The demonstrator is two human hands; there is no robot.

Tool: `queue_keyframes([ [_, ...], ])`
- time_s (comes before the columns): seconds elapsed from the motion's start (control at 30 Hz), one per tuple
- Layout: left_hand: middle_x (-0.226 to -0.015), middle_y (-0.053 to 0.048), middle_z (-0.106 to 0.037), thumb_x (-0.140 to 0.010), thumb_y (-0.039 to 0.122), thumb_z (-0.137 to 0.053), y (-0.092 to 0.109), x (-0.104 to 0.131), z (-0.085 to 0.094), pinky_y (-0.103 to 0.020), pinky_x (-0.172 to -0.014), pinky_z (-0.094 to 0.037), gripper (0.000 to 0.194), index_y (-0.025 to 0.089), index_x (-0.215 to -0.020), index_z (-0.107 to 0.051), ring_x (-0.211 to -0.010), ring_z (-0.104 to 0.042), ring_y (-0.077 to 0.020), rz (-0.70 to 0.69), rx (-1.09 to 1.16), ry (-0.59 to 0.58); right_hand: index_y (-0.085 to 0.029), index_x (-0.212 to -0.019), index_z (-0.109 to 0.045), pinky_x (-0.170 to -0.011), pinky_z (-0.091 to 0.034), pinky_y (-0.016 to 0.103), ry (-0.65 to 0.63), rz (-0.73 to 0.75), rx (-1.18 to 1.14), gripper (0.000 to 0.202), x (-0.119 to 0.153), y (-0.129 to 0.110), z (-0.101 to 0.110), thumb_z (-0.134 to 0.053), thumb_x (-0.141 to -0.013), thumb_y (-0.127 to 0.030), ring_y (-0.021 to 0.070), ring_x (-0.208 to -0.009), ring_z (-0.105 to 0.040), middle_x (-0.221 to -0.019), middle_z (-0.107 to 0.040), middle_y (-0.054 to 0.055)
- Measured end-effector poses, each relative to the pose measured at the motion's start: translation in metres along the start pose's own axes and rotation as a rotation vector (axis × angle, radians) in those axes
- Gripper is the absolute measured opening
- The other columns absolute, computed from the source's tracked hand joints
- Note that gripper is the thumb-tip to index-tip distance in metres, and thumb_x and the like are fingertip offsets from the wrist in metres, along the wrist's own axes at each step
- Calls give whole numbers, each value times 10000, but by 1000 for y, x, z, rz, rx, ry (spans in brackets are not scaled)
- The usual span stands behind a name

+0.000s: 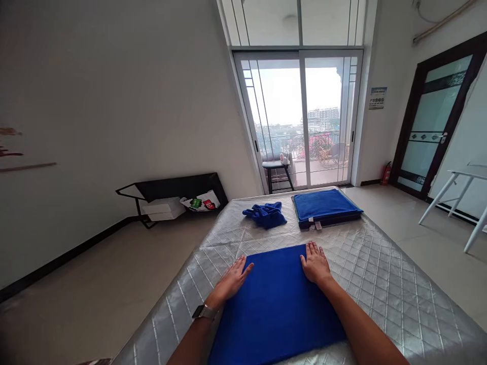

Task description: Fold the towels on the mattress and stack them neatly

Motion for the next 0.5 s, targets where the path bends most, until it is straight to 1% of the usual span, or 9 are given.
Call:
queue_keyframes([
  [0.07, -1562, -168, -385, -1026, 481, -213, 4, -4, 8, -425, -1179, -312, 641, 83, -1488, -409, -1458, -343, -267, -23, -35, -13, -51, -1568, -216, -1228, -94, 399, -3, 4, -14, 675, 0, -1, 0, -199, -1007, -425, 203, -1522, -119, -1642, -165, 111],
  [0.1, -1553, -173, -402, -1027, 483, -221, 13, -6, 12, -439, -1176, -318, 634, 89, -1474, -436, -1452, -356, -280, -31, -54, 8, -52, -1568, -216, -1228, -94, 403, -2, 7, -23, 675, -1, -2, 0, -200, -1006, -424, 204, -1523, -118, -1642, -165, 112],
  [0.13, -1547, -177, -415, -1026, 493, -230, 27, -7, 15, -450, -1175, -322, 634, 92, -1457, -463, -1446, -366, -292, -46, -67, 44, -57, -1569, -217, -1229, -96, 409, 3, 9, -30, 673, -1, -2, 0, -200, -1005, -425, 205, -1523, -116, -1641, -168, 112],
  [0.2, -1533, -175, -443, -1026, 508, -230, 71, -6, 16, -456, -1175, -328, 632, 108, -1427, -510, -1432, -393, -297, -125, -66, 135, -61, -1569, -225, -1228, -105, 422, 19, 11, -34, 672, -2, -1, -2, -205, -1003, -423, 211, -1523, -116, -1637, -181, 118],
  [0.3, -1515, -120, -489, -1032, 517, -202, 152, -4, 8, -425, -1173, -351, 610, 180, -1431, -516, -1415, -428, -249, -374, 17, 214, -54, -1562, -249, -1227, -130, 426, 26, 34, 1, 651, -2, 3, -5, -258, -988, -362, 225, -1520, -135, -1634, -190, 129],
  [0.37, -1512, -139, -489, -1037, 491, -199, 196, -5, 1, -417, -1183, -338, 611, 148, -1455, -482, -1422, -416, -241, -457, 56, 236, -79, -1559, -282, -1227, -151, 407, 18, 68, 24, 633, -2, 6, -6, -309, -959, -282, 218, -1519, -140, -1636, -195, 110],
  [0.4, -1513, -156, -482, -1037, 483, -204, 210, -7, -2, -415, -1187, -334, 616, 124, -1467, -461, -1428, -407, -243, -468, 67, 236, -102, -1558, -297, -1228, -157, 398, 14, 84, 32, 634, -1, 7, -7, -331, -944, -255, 211, -1519, -134, -1637, -202, 96],
  [0.43, -1516, -172, -472, -1038, 476, -209, 219, -10, -4, -414, -1189, -331, 622, 100, -1476, -441, -1434, -397, -246, -463, 73, 231, -119, -1558, -307, -1228, -157, 394, 11, 96, 39, 637, -1, 7, -7, -348, -933, -241, 206, -1520, -126, -1636, -212, 86],
  [0.5, -1527, -182, -451, -1038, 475, -212, 219, -16, -7, -415, -1192, -325, 631, 82, -1485, -423, -1446, -374, -252, -420, 77, 211, -119, -1557, -306, -1230, -151, 405, 10, 95, 42, 635, 0, 6, -6, -350, -938, -251, 210, -1522, -121, -1632, -226, 91],
])
Point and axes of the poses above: each hand's wrist, its own x-axis away from the middle knuckle, its own z-axis out of the back of the hand, y = z × x, the point moved 1 cm from there along -x, towards the middle knuckle
